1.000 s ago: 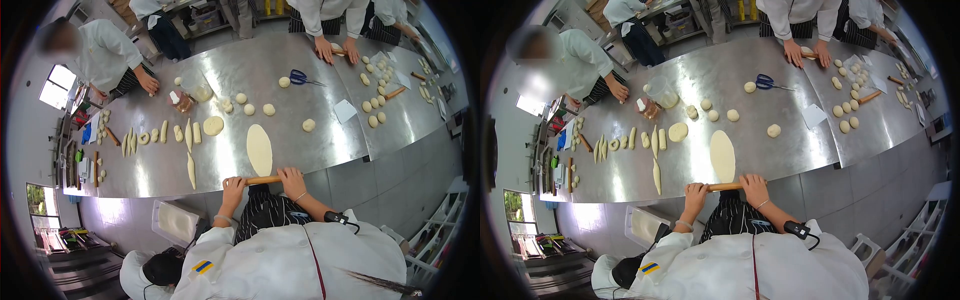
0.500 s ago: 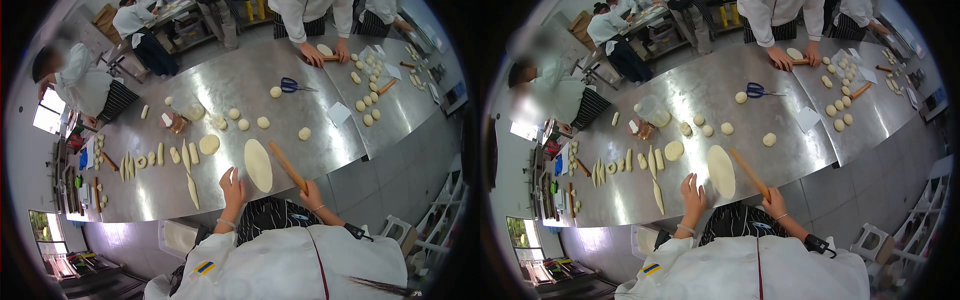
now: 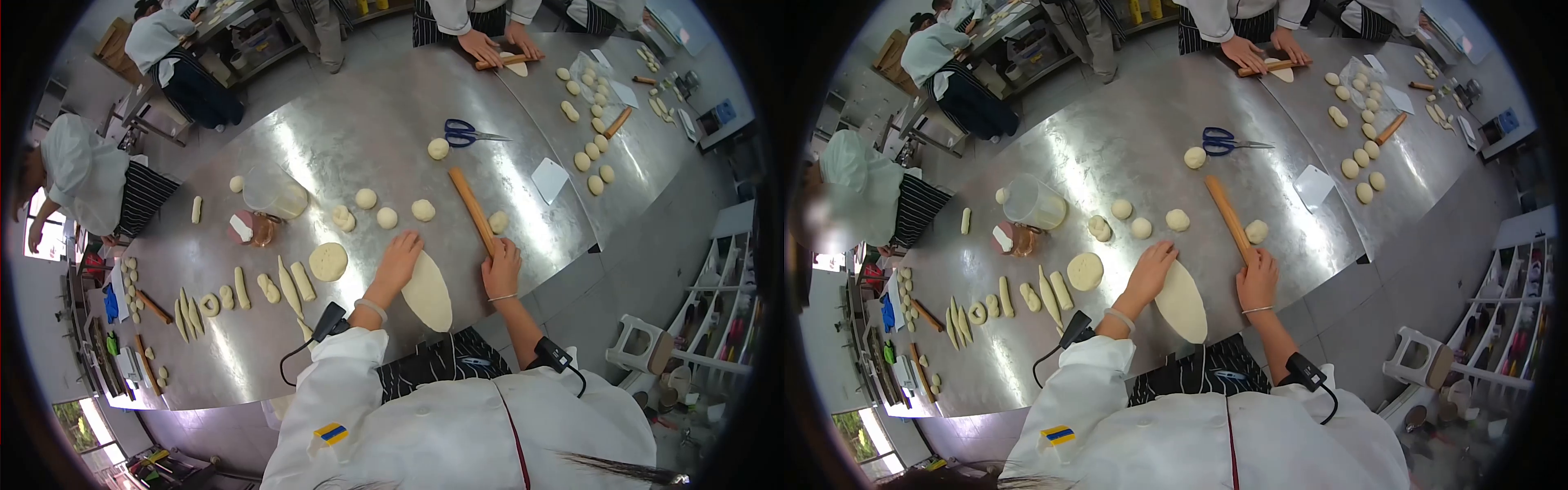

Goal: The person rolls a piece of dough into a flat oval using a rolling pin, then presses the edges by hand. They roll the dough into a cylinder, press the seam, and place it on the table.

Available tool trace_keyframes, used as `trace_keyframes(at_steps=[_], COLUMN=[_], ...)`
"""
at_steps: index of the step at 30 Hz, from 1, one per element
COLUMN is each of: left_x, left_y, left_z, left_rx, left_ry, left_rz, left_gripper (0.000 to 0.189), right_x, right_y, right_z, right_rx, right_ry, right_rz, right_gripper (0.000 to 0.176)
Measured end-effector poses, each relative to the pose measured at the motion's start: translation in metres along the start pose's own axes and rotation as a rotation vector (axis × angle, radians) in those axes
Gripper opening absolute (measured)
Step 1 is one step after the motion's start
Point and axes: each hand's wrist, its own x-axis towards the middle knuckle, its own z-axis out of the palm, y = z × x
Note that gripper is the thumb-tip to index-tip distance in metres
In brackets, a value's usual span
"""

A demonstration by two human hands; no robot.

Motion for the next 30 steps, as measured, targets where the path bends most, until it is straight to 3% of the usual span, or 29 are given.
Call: trace_keyframes(at_steps=[5, 8, 15, 17, 21, 24, 26, 28, 30], left_x=[0.008, 0.012, 0.013, 0.014, 0.014, 0.014, 0.010, 0.006, 0.005], left_y=[-0.005, -0.014, -0.023, -0.026, -0.025, -0.028, -0.028, -0.027, -0.026], left_z=[-0.004, -0.001, -0.005, -0.008, -0.008, -0.012, -0.017, -0.019, -0.021], left_rx=[0.036, 0.049, -0.077, -0.077, -0.034, -0.159, -0.247, -0.332, -0.403], left_ry=[-0.126, -0.108, -0.124, -0.170, -0.220, -0.113, -0.151, -0.189, -0.103], left_rz=[-0.026, -0.016, 0.117, 0.084, 0.052, 0.196, 0.155, 0.115, 0.088], left_gripper=[0.030, 0.022, 0.016, 0.016, 0.015, 0.015, 0.013, 0.012, 0.012], right_x=[-0.019, -0.024, -0.010, 0.001, 0.006, 0.011, 0.015, 0.019, 0.024], right_y=[-0.029, -0.044, -0.054, -0.062, -0.064, -0.066, -0.074, -0.078, -0.077], right_z=[-0.002, 0.009, 0.038, 0.036, 0.046, 0.049, 0.046, 0.047, 0.050], right_rx=[0.216, 0.332, 0.584, 0.646, 0.643, 0.551, 0.586, 0.582, 0.578], right_ry=[-0.081, -0.169, -0.340, -0.488, -0.571, -0.528, -0.388, -0.412, -0.431], right_rz=[-0.174, -0.043, -0.033, 0.021, 0.093, -0.024, -0.182, -0.256, -0.331], right_gripper=[0.036, 0.033, 0.029, 0.029, 0.030, 0.033, 0.035, 0.035, 0.036])
